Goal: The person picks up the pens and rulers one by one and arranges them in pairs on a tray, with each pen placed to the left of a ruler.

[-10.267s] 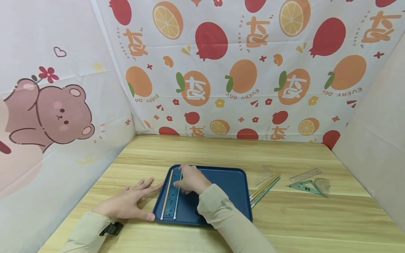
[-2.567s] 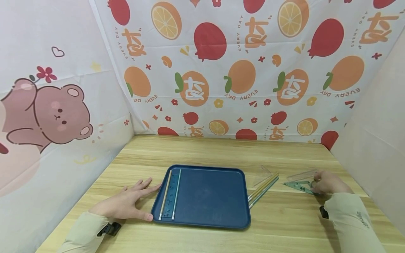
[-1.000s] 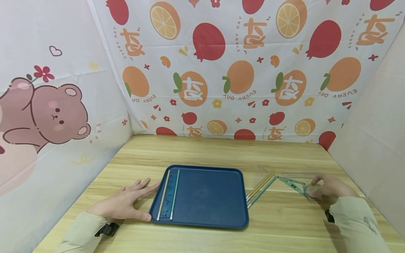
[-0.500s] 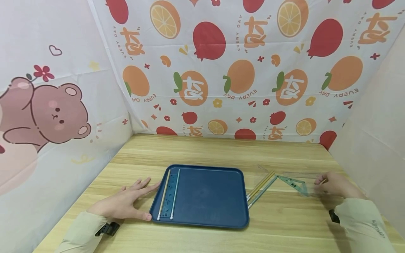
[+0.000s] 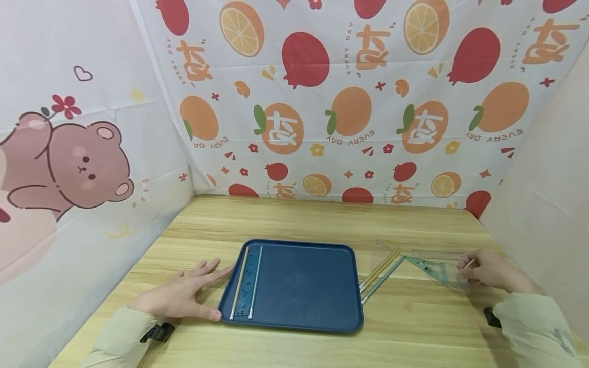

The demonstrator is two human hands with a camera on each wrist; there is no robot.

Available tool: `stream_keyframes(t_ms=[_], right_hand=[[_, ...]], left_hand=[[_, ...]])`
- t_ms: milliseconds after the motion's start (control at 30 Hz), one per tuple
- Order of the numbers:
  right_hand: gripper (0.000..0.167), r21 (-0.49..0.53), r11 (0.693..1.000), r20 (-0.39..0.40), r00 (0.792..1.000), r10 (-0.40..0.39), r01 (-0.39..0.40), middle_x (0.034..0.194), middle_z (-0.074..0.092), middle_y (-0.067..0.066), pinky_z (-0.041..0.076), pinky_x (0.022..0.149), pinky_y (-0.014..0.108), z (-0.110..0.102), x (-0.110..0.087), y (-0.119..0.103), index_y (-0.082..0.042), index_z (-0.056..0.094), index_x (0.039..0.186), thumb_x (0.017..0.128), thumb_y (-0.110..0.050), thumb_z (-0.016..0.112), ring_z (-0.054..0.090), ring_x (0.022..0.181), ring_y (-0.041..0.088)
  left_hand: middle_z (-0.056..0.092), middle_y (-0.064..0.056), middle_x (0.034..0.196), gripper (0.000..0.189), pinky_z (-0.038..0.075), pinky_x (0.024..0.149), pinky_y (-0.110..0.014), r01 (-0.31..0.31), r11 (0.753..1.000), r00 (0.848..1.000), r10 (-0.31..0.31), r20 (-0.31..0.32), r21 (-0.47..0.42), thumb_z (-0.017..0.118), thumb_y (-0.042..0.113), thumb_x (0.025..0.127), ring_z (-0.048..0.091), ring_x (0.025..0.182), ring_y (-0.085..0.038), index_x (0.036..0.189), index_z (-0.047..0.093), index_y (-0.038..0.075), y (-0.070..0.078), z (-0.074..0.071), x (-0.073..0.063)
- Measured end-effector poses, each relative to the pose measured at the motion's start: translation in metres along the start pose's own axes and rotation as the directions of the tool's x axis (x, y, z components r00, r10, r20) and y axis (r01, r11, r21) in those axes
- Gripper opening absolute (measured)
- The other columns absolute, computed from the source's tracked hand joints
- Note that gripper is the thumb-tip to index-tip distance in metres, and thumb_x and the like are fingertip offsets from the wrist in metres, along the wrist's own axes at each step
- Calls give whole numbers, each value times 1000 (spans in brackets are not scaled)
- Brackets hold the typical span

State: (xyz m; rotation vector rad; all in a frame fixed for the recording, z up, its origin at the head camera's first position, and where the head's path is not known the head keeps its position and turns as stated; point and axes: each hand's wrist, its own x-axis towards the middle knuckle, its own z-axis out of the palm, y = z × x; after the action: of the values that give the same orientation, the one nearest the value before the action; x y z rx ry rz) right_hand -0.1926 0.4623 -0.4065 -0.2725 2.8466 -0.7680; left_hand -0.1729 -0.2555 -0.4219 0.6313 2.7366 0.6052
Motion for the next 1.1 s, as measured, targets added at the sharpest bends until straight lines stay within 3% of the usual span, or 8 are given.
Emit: stream_keyframes(t_ms=[400,600,933,1100], right_hand=[[21,-7,1000,-56,998,-13,12,92,75,10,62,64,27,1,-4,-12,14,69,112,103,-4,65,64,72,-1],[23,6,1000,-75,997,-4,5,93,75,12,63,64,28,2,-5,-16,18,66,115,104,-1,62,66,72,2],[35,-5,1000,-103,995,8,-9,103,76,22,65,69,27,2,-6,-24,23,57,133,106,1,60,69,78,4],[37,38,999,-116,993,22,-18,104,74,24,65,71,26,5,-7,-28,24,55,134,106,1,59,69,81,7]], left_hand=[[21,-27,177,109,10,111,-94,4,1000,1000,-4,8,-6,84,70,79,13,161,-61,169,37,32,0,-1,1],[20,-26,177,109,10,112,-94,11,1000,1000,-11,7,6,84,72,79,13,162,-60,169,36,34,-1,0,1],[21,-27,177,109,9,111,-94,8,1000,1000,-8,6,-9,85,70,79,13,161,-61,169,36,33,0,-1,0],[21,-27,177,109,8,112,-94,10,1000,1000,-10,7,-12,85,70,79,13,161,-61,169,36,33,1,-1,-1]])
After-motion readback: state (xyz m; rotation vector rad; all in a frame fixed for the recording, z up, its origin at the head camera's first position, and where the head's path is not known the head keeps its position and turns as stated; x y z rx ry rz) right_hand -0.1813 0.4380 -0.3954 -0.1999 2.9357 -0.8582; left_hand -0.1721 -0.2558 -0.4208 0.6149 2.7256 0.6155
